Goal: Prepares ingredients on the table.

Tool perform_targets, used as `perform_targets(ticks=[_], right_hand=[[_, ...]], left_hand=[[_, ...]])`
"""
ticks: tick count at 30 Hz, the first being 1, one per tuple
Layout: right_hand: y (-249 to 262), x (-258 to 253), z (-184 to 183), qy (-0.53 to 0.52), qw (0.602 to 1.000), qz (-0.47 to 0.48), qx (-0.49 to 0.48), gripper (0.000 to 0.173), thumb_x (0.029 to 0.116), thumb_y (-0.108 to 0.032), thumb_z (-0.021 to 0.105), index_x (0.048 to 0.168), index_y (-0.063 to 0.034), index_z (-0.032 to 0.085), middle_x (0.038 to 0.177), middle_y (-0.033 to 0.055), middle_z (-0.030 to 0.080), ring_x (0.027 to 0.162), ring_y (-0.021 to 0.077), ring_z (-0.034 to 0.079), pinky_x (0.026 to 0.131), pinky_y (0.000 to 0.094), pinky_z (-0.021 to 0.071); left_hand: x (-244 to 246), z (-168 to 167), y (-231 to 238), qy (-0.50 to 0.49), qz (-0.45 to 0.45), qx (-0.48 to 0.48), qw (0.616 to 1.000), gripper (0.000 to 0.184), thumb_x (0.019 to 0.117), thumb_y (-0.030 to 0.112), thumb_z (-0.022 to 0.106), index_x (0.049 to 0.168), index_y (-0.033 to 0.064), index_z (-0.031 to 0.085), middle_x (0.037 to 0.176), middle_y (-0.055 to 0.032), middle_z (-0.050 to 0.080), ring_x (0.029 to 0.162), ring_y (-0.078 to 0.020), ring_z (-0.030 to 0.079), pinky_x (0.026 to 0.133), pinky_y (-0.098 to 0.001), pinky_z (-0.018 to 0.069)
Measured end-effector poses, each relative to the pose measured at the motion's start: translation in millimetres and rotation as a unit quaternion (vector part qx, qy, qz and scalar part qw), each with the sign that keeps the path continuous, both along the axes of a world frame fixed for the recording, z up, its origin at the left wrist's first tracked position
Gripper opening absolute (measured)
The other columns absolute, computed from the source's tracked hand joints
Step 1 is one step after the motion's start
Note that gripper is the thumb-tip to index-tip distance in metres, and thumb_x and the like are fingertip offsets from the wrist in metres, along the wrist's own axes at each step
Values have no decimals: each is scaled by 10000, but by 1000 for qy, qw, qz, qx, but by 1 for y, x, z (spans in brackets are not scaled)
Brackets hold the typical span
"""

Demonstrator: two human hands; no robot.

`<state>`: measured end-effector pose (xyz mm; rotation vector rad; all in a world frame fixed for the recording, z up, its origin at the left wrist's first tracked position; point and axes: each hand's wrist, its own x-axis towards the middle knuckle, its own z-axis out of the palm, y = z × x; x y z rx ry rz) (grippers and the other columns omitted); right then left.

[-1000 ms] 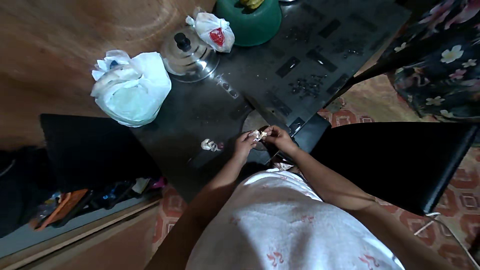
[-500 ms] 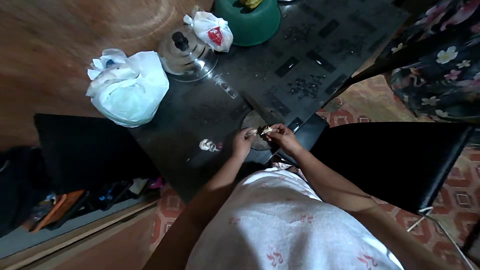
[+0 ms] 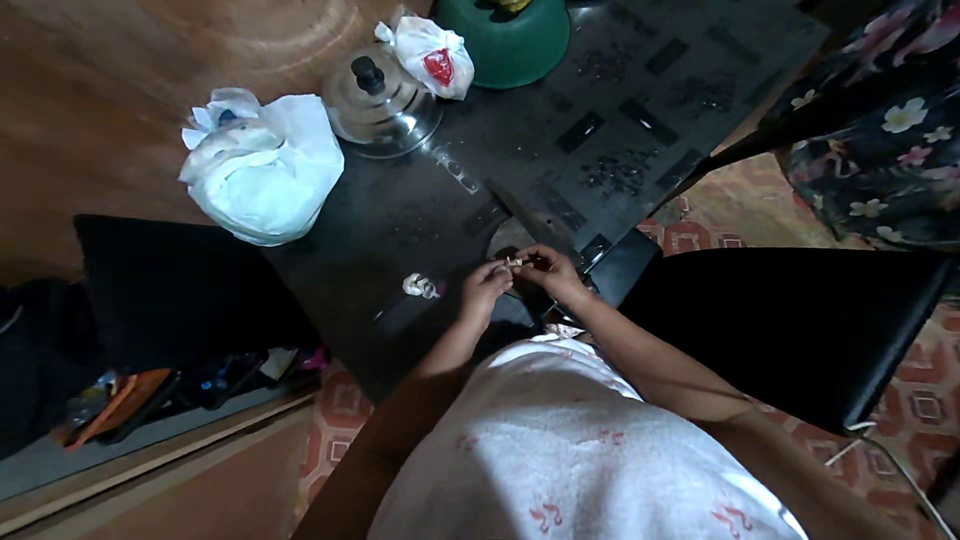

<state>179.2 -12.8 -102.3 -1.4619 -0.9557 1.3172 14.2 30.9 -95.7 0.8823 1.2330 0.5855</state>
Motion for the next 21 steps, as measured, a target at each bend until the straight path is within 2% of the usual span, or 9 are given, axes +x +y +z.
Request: perform_targets(ticks=[2, 5, 11, 14, 17, 18, 21], right_hand=[[2, -8, 1, -17, 1000, -8, 7, 281, 906, -120, 782, 1142, -16, 669, 988, 87, 697, 833, 131, 667, 802, 330, 580], [4, -14, 3, -41, 999, -20, 24, 192, 932, -111, 743, 1090, -20, 681, 976, 84, 697, 847, 137, 670, 804, 345, 581], [2, -14, 3, -3, 999, 2, 37, 198, 965, -56, 678, 1156, -3, 680, 1042, 93, 706, 906, 138, 681, 849, 334, 583], [0, -11, 1, 34, 999, 34, 20, 213, 969, -60, 684, 1169, 9, 704, 1048, 100, 733, 913, 143, 709, 869, 333, 602], [-3, -13, -2, 21, 997, 67, 21, 329, 869, -66, 801, 1172, -4, 691, 1067, 87, 732, 924, 128, 703, 867, 314, 595], [-4, -15, -3, 6, 997, 73, 26, 333, 861, -78, 814, 1163, -13, 689, 1049, 81, 726, 907, 121, 696, 854, 307, 593], [-6, -19, -6, -24, 995, 87, 47, 271, 927, -136, 751, 1168, -22, 701, 1025, 78, 722, 895, 116, 683, 852, 314, 583]], left_hand=[[-4, 1, -3, -5, 24, 10, 1000, 295, 953, -23, 664, 1242, -64, 619, 1159, -168, 657, 953, -184, 693, 877, -319, 598], [-9, 2, -5, -40, 62, 4, 997, 249, 950, -24, 669, 1193, -67, 632, 1158, -159, 687, 986, -199, 706, 897, -330, 597], [-16, 9, -5, -73, 101, -17, 992, 261, 965, -17, 652, 1219, -64, 620, 1159, -156, 686, 988, -208, 706, 897, -335, 597], [-24, 8, -6, -62, 86, -2, 994, 239, 967, -14, 650, 1199, -64, 632, 1130, -147, 701, 967, -204, 714, 882, -334, 603], [-31, 9, -9, -28, 49, 46, 997, 228, 951, -22, 669, 1173, -71, 649, 1114, -137, 707, 931, -183, 717, 863, -327, 614], [-33, 10, -10, -8, 29, 66, 997, 223, 951, -24, 668, 1168, -72, 655, 1108, -138, 711, 927, -179, 721, 862, -324, 615], [-36, 16, -11, 60, -35, 130, 989, 204, 960, -11, 662, 1159, -52, 676, 1101, -133, 722, 927, -155, 723, 869, -309, 610]])
